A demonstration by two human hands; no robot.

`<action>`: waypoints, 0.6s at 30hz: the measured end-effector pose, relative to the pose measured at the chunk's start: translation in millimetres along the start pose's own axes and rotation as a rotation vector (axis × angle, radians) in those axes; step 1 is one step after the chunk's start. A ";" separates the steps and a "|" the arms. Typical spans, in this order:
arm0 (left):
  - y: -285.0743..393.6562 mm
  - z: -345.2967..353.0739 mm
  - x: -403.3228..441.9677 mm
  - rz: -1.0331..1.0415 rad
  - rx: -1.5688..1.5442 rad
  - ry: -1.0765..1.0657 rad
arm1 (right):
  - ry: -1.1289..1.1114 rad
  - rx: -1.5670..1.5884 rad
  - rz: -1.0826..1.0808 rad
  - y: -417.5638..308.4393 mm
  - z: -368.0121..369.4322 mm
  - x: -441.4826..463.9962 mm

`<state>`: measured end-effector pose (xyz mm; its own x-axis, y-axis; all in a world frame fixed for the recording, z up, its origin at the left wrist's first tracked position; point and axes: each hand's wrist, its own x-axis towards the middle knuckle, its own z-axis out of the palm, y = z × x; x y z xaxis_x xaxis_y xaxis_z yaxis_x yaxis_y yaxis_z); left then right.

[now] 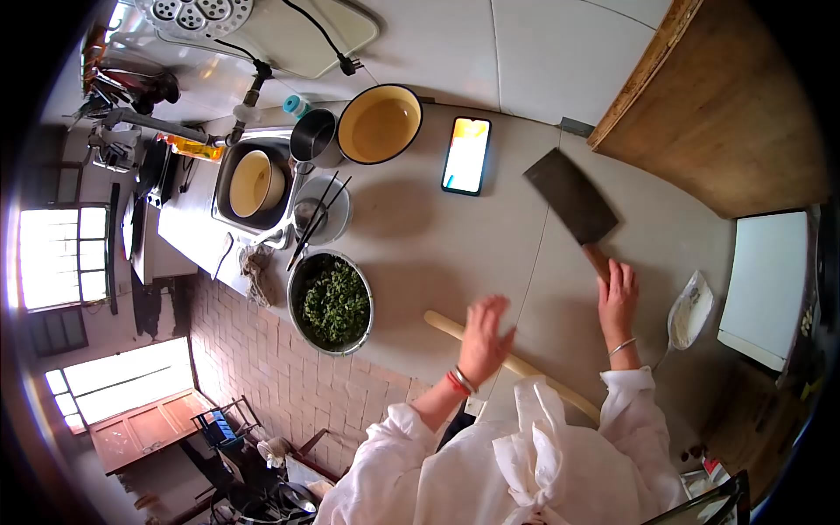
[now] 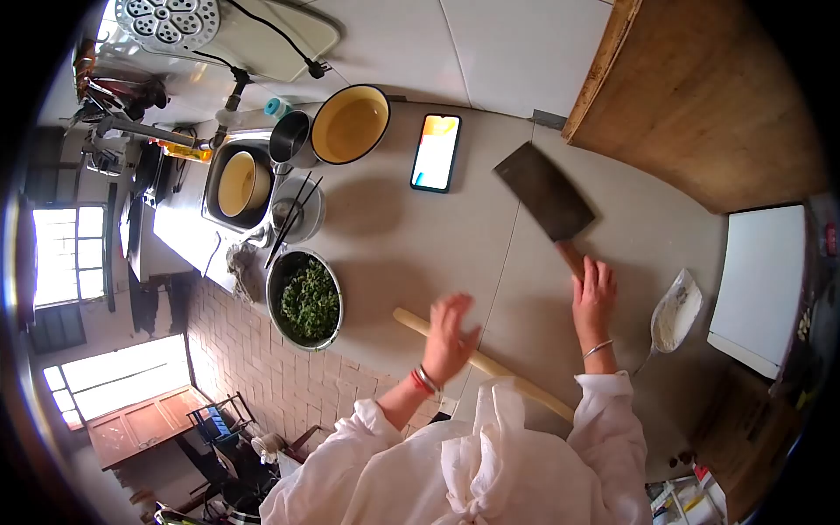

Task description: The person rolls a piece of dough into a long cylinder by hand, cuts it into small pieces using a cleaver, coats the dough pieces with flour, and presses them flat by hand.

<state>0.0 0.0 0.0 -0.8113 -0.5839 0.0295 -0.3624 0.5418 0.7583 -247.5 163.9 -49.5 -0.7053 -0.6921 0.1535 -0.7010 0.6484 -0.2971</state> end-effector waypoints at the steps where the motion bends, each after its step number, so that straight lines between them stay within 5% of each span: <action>1: 10.5 5.4 -17.8 0.009 -0.039 -0.106 | 0.023 -0.001 0.015 7.5 2.3 3.0; 3: 27.1 31.1 -35.2 0.228 0.008 -0.204 | 0.049 -0.086 0.032 26.9 -6.9 18.0; 8: 23.0 74.1 -59.5 0.396 0.300 -0.388 | 0.063 -0.066 0.058 -23.8 -22.3 -2.5; 13: 19.6 114.1 -71.4 0.405 0.384 -0.150 | -0.229 0.089 0.005 -56.8 -43.4 -155.2; 18: 20.7 63.7 -138.0 0.497 0.557 -0.482 | -0.330 -0.051 -0.247 -76.3 -41.1 -297.2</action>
<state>75.3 130.3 -29.8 -0.9937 0.0471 -0.1016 0.0146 0.9538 0.3000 11.3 333.2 -33.6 -0.4494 -0.8879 -0.0983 -0.8551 0.4594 -0.2404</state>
